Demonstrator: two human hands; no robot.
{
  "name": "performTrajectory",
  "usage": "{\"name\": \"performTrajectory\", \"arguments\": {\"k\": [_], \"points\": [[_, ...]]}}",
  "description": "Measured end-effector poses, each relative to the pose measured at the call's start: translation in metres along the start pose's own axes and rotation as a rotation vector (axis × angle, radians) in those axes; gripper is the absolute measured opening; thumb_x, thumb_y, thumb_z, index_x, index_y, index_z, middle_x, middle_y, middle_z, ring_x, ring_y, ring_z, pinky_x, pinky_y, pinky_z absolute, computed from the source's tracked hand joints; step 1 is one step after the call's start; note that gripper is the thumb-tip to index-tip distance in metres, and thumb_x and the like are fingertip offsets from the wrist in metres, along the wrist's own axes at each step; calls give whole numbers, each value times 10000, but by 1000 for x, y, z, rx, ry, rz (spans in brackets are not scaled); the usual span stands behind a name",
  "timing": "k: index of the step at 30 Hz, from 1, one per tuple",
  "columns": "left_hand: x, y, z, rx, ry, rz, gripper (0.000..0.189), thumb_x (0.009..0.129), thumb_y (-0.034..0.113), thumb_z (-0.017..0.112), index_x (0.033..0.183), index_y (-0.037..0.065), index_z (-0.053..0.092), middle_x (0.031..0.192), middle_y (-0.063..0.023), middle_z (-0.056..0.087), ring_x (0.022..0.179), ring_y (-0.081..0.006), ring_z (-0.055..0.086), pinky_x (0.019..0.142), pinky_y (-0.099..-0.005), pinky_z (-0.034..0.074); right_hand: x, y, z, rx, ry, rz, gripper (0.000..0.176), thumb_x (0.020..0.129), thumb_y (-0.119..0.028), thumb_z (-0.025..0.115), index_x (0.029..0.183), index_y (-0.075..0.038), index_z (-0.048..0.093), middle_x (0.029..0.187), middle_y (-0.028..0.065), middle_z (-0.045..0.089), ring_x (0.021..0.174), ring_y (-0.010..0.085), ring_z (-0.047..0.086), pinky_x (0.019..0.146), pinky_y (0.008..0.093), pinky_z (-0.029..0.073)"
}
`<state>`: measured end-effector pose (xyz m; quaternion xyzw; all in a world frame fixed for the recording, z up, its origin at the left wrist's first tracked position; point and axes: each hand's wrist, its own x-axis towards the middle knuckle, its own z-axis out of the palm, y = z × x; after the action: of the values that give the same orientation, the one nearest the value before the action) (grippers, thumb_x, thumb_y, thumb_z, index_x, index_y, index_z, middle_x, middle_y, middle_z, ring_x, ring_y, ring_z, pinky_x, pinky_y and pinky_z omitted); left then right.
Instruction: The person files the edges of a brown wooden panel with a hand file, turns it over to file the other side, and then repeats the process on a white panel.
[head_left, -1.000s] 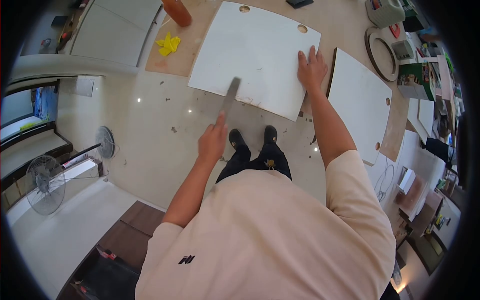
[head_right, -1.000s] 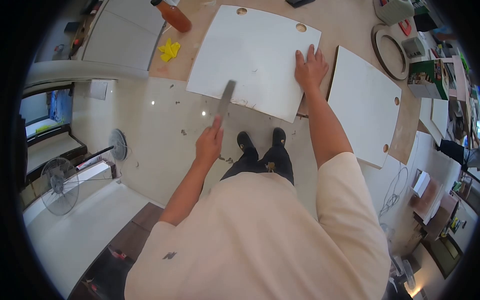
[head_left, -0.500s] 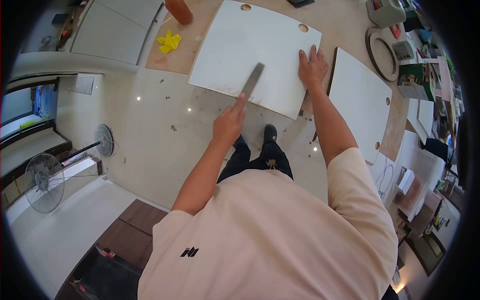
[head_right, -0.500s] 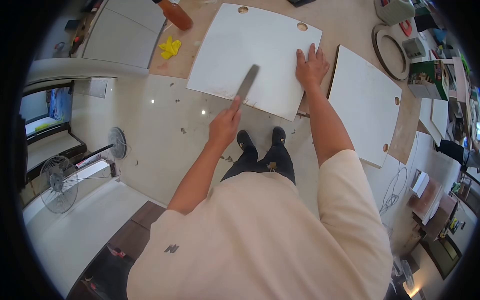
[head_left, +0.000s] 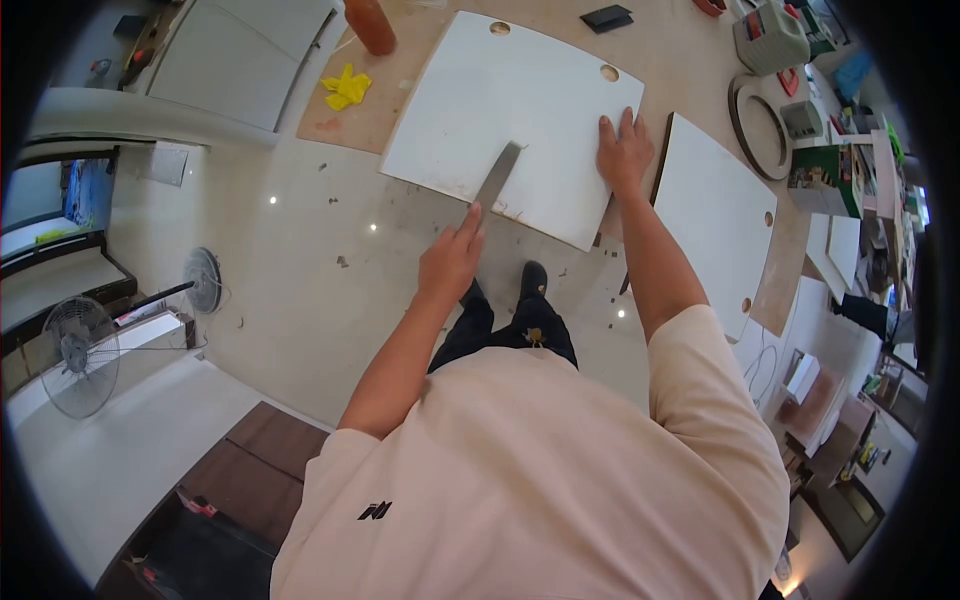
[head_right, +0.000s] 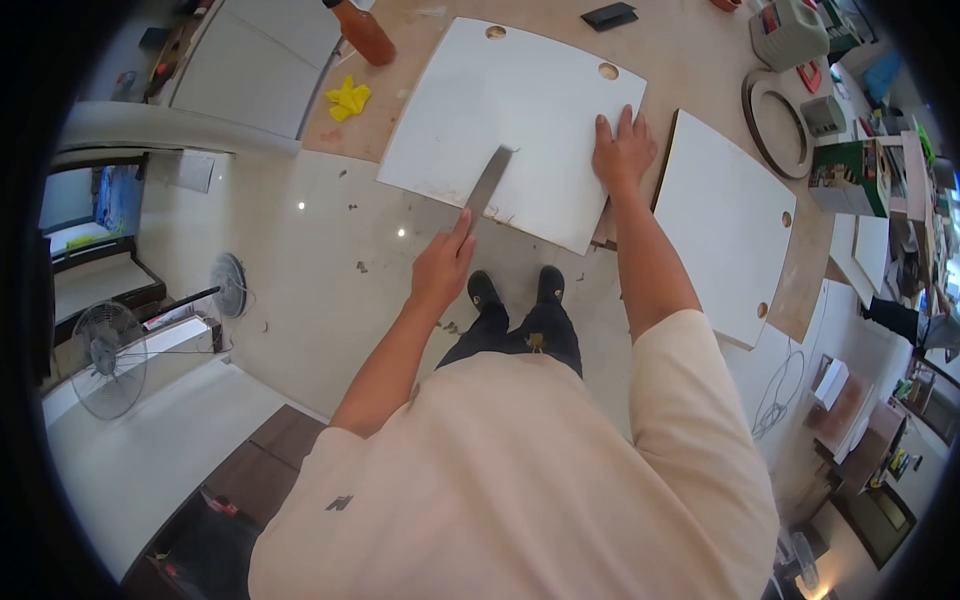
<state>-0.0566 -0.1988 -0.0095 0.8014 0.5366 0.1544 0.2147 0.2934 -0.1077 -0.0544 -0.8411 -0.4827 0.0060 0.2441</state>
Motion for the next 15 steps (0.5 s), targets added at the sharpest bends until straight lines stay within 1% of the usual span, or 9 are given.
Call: {"name": "performTrajectory", "arguments": {"k": [2,3,6,9,12,15], "points": [[-38,-20,-14,-21,-58,-103,532,995,290,583,1508,314,443,793,-131,591,706,-348,628,632,-458,532,-2,-5,0,-24,-6,9,671,989,-505,499,1469,-37,478,1517,230,429,1431,368,354,1177,538,188],[-44,-22,-22,-33,-95,-144,530,999,299,575,1511,317,437,799,-134,593,717,-354,630,648,-465,534,-1,-5,-2,-40,-4,25,670,988,-504,502,1467,-35,480,1516,230,429,1429,367,356,1177,536,191],[-42,-19,-17,-36,-149,-168,530,1006,303,560,1516,340,421,814,-137,603,741,-360,635,685,-465,542,-2,-3,-2,10,10,1,666,987,-505,509,1463,-40,484,1519,231,423,1425,364,363,1178,542,192],[9,8,7,-55,-56,-32,533,1004,292,569,1515,339,425,813,-134,607,735,-354,636,675,-455,544,0,-2,0,-19,17,-5,665,985,-504,519,1458,-38,489,1508,239,431,1417,369,373,1171,548,202],[16,16,-1,-11,-79,-18,547,1002,224,579,1525,279,429,774,-141,592,738,-329,627,674,-458,517,0,-2,-2,6,-2,8,664,987,-505,515,1458,-38,489,1498,243,444,1416,369,374,1167,545,205],[-30,-8,-26,-95,-27,-104,514,1014,255,552,1514,287,441,794,-141,600,757,-346,628,682,-464,520,-1,-5,-1,-54,11,30,660,989,-501,513,1456,-35,489,1490,240,456,1418,367,372,1168,536,203]]}}
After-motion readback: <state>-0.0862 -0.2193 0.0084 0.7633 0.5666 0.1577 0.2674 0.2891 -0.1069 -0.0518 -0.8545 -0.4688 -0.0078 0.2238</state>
